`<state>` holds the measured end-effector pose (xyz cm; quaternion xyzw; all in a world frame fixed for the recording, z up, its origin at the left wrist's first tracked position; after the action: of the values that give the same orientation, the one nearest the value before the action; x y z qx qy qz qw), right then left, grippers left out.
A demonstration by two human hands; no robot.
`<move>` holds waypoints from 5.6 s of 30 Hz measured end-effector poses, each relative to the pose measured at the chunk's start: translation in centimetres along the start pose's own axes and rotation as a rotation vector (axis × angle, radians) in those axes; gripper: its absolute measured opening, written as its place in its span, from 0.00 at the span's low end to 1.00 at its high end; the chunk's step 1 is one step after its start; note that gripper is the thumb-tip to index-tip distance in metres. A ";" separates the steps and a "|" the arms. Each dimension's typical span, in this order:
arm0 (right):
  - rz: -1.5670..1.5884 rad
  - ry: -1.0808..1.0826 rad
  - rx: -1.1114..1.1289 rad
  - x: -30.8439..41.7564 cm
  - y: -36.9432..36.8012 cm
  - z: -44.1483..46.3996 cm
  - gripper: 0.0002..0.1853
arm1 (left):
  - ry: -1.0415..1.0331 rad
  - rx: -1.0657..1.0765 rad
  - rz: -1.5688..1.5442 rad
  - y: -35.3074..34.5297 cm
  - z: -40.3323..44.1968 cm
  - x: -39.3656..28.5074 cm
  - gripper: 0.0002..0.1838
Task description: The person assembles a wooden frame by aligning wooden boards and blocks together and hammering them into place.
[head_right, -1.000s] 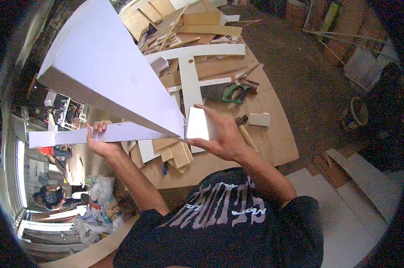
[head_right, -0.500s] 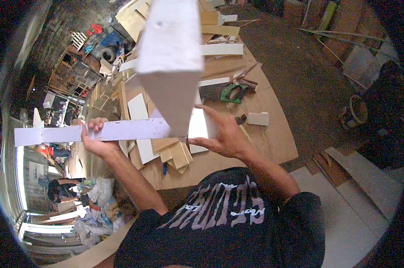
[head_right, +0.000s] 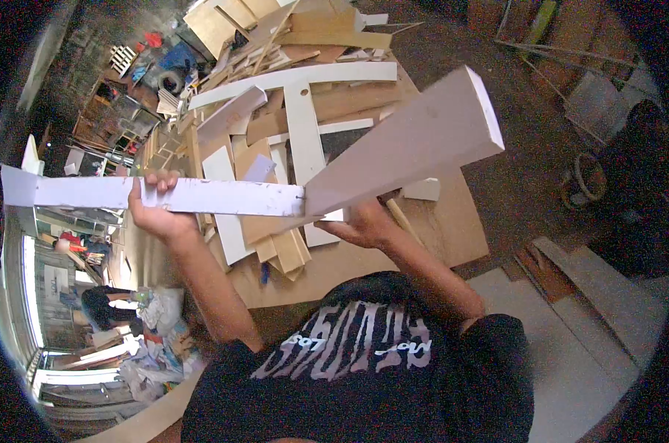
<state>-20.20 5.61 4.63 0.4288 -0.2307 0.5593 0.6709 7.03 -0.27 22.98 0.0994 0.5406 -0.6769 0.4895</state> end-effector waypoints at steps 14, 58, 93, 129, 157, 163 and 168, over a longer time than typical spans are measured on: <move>-0.092 -0.088 0.014 -15.3 -6.7 -4.6 0.37 | 0.079 0.017 0.270 1.8 -4.7 11.0 0.14; 0.113 -0.333 0.071 -25.6 -10.9 -7.5 0.41 | -0.236 0.072 0.444 2.0 -11.7 18.1 0.20; -0.058 -0.280 0.219 -24.8 -10.2 -6.8 0.39 | -0.245 0.087 0.481 2.1 -12.3 17.4 0.45; -0.741 -0.691 -0.174 -23.9 2.7 -19.3 0.14 | -0.175 0.177 0.378 2.3 -12.4 17.9 0.44; -0.469 -0.633 -0.130 -8.6 -2.3 -11.8 0.18 | -0.153 0.240 0.284 3.9 -10.8 19.5 0.09; -0.480 -0.547 -0.122 -9.7 -4.2 -11.7 0.19 | -0.157 0.266 0.283 4.4 -10.5 20.7 0.05; -0.587 -0.358 -0.375 -7.3 -4.2 -11.3 0.17 | -0.139 0.247 0.286 4.4 -10.1 20.7 0.05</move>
<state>-20.12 11.00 -8.44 0.4372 -0.3097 0.2081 0.8183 -3.94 -3.17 2.44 0.1873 0.3988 -0.6669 0.6009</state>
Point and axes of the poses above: each hand's wrist, its own z-axis towards the middle knuckle, its own y-axis out of the back of the hand, x = y × z, the point moved 8 cm from there along z, towards the middle knuckle, and after that the axes turned 1 degree about -x, right-handed, at the moved point
